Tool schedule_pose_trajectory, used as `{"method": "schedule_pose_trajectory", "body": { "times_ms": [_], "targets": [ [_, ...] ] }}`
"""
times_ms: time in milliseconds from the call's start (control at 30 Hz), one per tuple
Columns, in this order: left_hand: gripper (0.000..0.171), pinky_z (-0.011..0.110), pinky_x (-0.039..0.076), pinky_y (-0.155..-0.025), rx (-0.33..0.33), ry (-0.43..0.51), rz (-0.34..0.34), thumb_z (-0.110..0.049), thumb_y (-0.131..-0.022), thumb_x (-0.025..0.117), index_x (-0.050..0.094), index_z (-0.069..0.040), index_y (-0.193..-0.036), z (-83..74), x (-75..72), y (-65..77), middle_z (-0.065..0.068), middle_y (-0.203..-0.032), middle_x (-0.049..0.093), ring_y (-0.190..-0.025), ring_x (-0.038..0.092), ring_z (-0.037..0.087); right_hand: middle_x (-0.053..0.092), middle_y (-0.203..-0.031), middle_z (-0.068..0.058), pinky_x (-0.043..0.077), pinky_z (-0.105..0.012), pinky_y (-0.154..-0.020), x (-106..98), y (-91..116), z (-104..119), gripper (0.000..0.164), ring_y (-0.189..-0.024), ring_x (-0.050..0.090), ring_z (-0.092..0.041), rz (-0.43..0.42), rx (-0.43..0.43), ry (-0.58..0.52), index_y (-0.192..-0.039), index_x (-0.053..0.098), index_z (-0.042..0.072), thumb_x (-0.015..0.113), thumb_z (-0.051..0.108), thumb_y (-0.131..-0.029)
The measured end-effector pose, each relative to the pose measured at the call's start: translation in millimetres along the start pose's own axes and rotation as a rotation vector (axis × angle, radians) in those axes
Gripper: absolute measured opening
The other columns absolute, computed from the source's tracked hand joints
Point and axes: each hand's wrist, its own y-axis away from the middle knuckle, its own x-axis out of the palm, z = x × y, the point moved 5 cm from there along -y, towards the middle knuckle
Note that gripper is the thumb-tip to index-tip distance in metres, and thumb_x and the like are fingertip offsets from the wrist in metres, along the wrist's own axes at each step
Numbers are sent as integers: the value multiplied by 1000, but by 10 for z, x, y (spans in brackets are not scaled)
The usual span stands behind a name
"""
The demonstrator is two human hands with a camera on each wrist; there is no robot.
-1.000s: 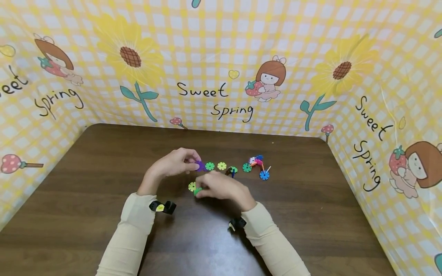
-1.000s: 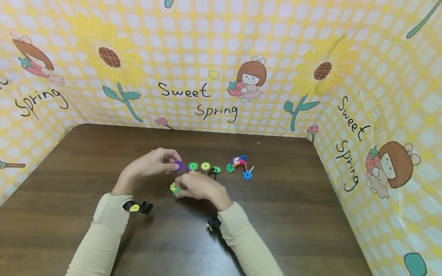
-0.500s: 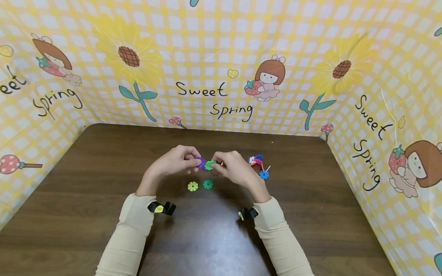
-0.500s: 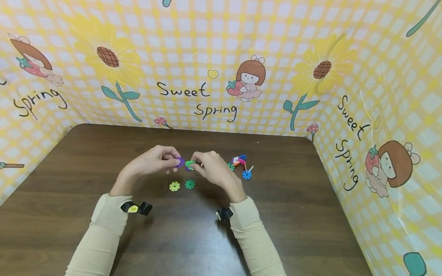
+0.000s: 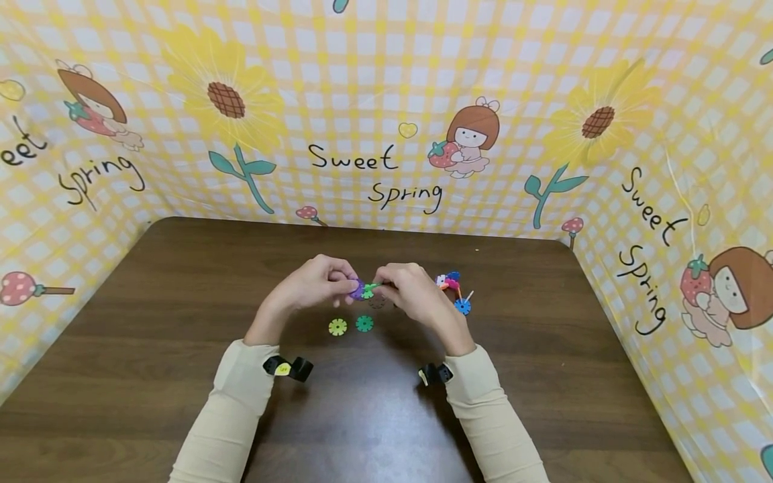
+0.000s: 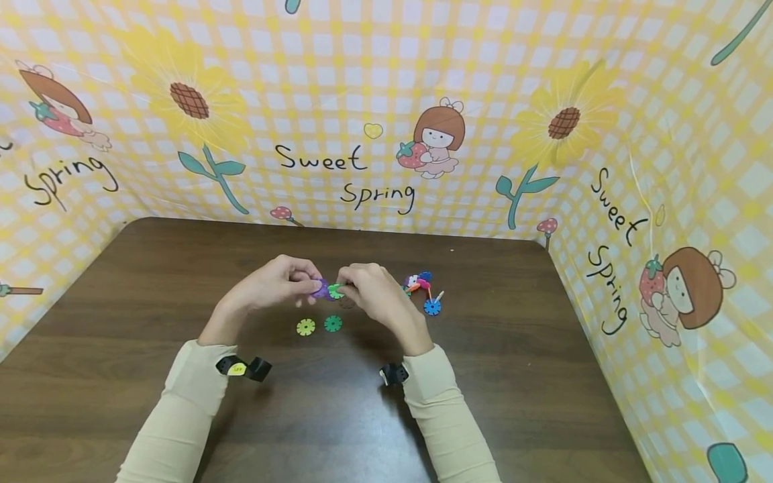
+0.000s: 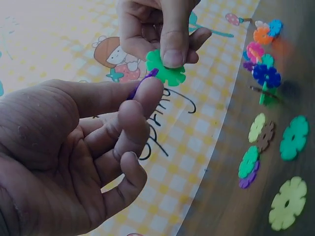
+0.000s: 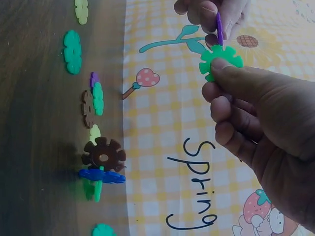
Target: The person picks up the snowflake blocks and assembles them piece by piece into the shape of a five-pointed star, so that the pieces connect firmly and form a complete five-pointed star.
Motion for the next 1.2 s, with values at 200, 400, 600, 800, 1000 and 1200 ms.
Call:
{"method": "schedule_pose_trajectory", "body": {
  "times_ms": [200,400,600,800,1000,1200],
  "targets": [
    [11,26,50,-55,-1,-6,-29,-6,-99,62,63,5,-96,-38,60,-16,16,-75,70,-57,57,15,59,-76,5,44,-20,-58,2,-7,51,16,-64,49,-6,32,-16,46,-80,64,14,71,8,-93],
    [11,29,52,-57,3,-46,-94,-7,-99,62,63,3,-94,-53,38,-31,10,-71,69,-59,61,19,59,-76,4,44,-20,-58,68,-28,-7,12,-63,50,-7,-15,9,-17,-84,66,10,70,9,-95],
    [14,26,52,-58,59,1,-139,-9,-101,60,61,5,-101,-33,-19,-64,15,-77,69,-61,61,24,66,-79,-2,47,-23,-54,246,-15,-211,16,-61,57,-11,92,184,-153,-106,69,3,69,16,-97],
    [17,26,48,-56,100,26,-268,-14,-102,59,59,2,-106,12,-80,-62,22,-83,71,-58,61,22,65,-82,2,48,-23,-64,557,57,-296,39,-69,56,-9,382,232,-82,-127,64,4,72,23,-94],
    [18,26,44,-51,178,-7,-350,-18,-102,59,59,-1,-108,-18,-93,-64,18,-84,73,-61,62,34,60,-86,1,46,-24,-71,745,80,-269,30,-78,55,-11,485,235,-2,-116,67,11,76,25,-91],
    [14,24,43,-50,227,-15,-319,-9,-103,57,58,3,-109,-111,-33,-75,23,-85,71,-63,60,42,57,-89,1,45,-26,-75,750,93,-268,24,-83,52,-13,482,236,65,-99,62,13,79,26,-88]
  ]
}}
